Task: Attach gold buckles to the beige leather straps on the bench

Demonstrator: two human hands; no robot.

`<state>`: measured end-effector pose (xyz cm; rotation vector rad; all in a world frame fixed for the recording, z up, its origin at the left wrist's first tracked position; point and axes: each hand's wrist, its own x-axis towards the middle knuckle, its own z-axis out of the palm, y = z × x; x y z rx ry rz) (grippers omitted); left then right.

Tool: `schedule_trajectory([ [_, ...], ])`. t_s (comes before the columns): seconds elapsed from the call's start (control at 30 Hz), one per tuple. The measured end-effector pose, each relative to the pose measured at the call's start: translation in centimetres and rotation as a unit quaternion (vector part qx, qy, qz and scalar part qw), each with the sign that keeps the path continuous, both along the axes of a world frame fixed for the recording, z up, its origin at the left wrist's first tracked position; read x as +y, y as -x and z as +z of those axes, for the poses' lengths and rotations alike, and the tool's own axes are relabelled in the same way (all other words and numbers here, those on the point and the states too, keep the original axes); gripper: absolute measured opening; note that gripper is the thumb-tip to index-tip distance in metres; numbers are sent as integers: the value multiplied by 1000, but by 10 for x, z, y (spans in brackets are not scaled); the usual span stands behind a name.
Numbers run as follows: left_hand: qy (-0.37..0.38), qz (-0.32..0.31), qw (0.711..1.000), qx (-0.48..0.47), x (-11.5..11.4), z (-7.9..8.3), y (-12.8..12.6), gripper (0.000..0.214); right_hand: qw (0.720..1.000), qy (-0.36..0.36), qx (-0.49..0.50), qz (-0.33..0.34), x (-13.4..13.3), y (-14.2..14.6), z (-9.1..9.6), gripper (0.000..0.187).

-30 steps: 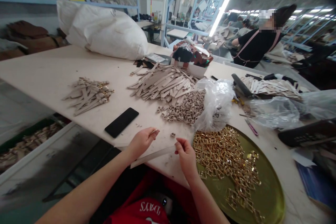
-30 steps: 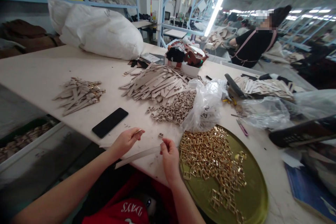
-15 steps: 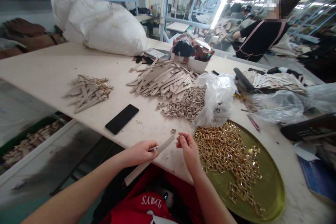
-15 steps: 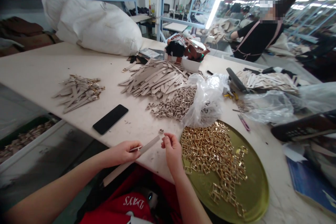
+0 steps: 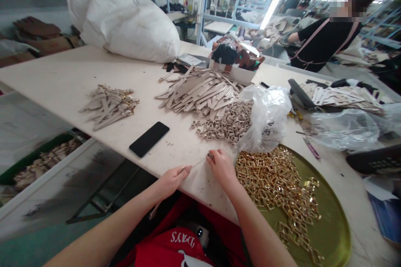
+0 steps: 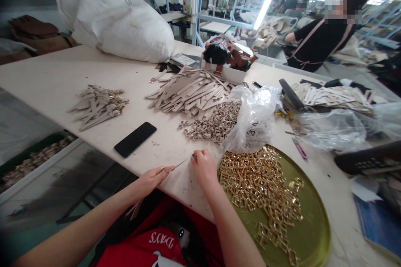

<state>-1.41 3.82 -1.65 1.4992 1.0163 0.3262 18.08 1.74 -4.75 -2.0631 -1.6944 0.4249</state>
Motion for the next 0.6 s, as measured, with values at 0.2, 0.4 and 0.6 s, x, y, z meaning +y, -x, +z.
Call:
schedule_trajectory([
  [0.2, 62, 19, 998, 0, 1, -3, -6, 26, 994, -15, 105, -31, 0, 3, -1, 13],
  [0.4, 159, 2, 985, -63, -11, 10, -10, 22, 787, 16, 608, -105, -28, 9, 9, 32],
  [0.6, 171, -1, 983, -60, -25, 19, -12, 23, 664, -7, 717, -210, -45, 22, 14, 23],
])
